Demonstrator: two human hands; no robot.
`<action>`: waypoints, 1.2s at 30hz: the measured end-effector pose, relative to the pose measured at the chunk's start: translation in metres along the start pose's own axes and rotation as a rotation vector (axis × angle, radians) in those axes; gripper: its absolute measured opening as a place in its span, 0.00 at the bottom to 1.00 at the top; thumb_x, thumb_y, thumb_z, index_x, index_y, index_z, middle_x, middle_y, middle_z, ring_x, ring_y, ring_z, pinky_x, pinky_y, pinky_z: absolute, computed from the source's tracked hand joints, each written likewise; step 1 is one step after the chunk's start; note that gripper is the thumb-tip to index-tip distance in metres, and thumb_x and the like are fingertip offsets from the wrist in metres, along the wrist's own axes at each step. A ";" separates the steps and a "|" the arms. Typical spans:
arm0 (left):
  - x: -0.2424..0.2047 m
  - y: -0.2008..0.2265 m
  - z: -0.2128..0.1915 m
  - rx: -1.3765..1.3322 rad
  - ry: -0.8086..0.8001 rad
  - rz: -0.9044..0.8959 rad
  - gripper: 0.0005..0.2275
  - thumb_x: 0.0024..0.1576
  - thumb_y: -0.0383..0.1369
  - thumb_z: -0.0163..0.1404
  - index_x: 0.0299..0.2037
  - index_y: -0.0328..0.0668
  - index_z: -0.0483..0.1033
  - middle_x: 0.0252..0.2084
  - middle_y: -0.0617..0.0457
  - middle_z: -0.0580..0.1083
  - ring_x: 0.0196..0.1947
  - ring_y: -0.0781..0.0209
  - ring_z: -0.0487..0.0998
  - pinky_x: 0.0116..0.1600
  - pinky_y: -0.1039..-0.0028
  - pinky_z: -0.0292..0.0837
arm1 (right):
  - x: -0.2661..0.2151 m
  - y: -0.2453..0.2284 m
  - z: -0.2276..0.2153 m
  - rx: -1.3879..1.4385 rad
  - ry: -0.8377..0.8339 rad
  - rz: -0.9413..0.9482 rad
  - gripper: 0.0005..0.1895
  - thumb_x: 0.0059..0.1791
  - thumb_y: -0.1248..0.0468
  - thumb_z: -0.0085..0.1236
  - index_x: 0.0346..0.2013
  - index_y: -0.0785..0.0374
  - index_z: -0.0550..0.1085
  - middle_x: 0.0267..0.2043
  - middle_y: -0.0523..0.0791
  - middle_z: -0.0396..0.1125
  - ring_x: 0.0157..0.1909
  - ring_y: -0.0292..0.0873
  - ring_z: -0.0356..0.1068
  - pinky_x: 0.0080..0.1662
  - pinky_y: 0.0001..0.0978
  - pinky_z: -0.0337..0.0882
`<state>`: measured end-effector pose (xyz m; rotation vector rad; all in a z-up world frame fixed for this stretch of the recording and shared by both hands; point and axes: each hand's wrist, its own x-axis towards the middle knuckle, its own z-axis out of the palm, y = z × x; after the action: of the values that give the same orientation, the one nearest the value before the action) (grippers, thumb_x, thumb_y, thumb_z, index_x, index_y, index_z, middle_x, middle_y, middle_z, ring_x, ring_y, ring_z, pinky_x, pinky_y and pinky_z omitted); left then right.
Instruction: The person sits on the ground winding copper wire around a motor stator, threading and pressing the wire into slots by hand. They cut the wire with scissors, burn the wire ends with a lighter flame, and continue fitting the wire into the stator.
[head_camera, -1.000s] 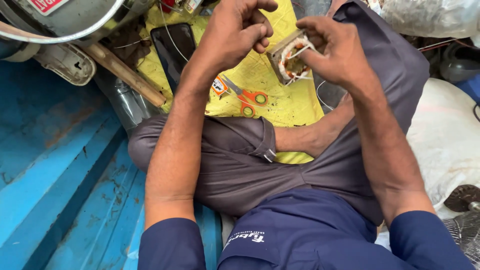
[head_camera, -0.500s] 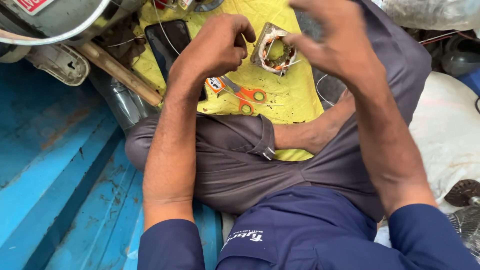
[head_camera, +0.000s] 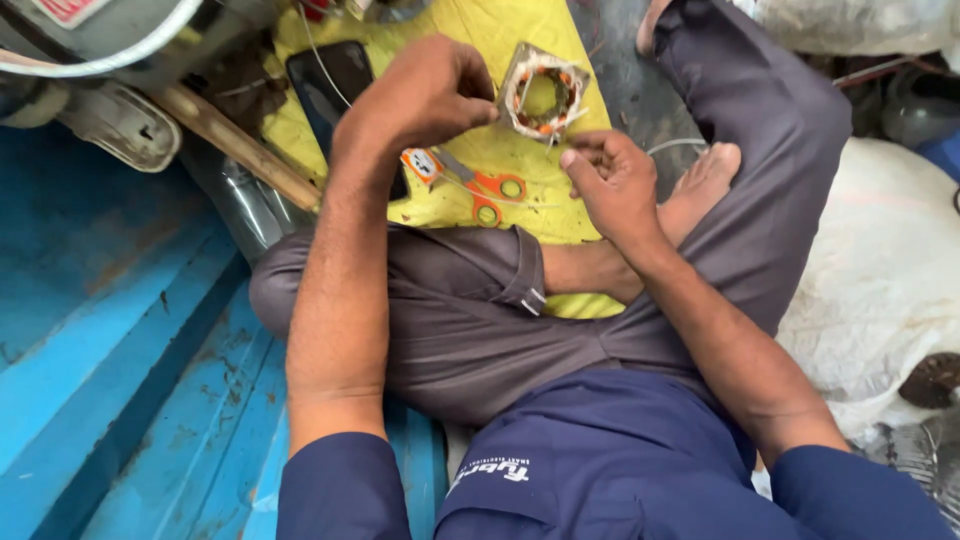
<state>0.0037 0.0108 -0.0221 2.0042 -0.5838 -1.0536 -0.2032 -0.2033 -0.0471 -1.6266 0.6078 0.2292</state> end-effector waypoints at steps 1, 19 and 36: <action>0.002 0.009 -0.006 0.006 0.011 0.003 0.10 0.50 0.31 0.64 0.37 0.33 0.83 0.30 0.45 0.80 0.29 0.58 0.82 0.36 0.69 0.76 | 0.004 -0.002 0.002 0.000 -0.004 -0.012 0.15 0.54 0.66 0.61 0.53 0.70 0.72 0.46 0.49 0.72 0.36 0.30 0.71 0.37 0.22 0.74; -0.008 0.034 0.000 0.117 -0.289 -0.309 0.03 0.49 0.25 0.59 0.32 0.37 0.82 0.22 0.48 0.79 0.20 0.63 0.80 0.27 0.70 0.76 | 0.003 0.009 0.013 -0.221 0.049 -0.019 0.07 0.54 0.66 0.63 0.39 0.69 0.76 0.27 0.37 0.67 0.27 0.25 0.60 0.30 0.19 0.62; -0.013 -0.010 0.052 0.441 -0.184 -0.012 0.05 0.41 0.22 0.59 0.27 0.37 0.83 0.26 0.39 0.78 0.27 0.46 0.81 0.34 0.61 0.76 | -0.013 -0.023 0.059 0.278 -0.192 0.295 0.10 0.53 0.60 0.58 0.44 0.64 0.75 0.29 0.39 0.70 0.25 0.29 0.65 0.25 0.18 0.62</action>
<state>-0.0460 0.0034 -0.0426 2.2989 -0.9724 -1.2037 -0.1907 -0.1421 -0.0306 -1.2288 0.6969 0.4903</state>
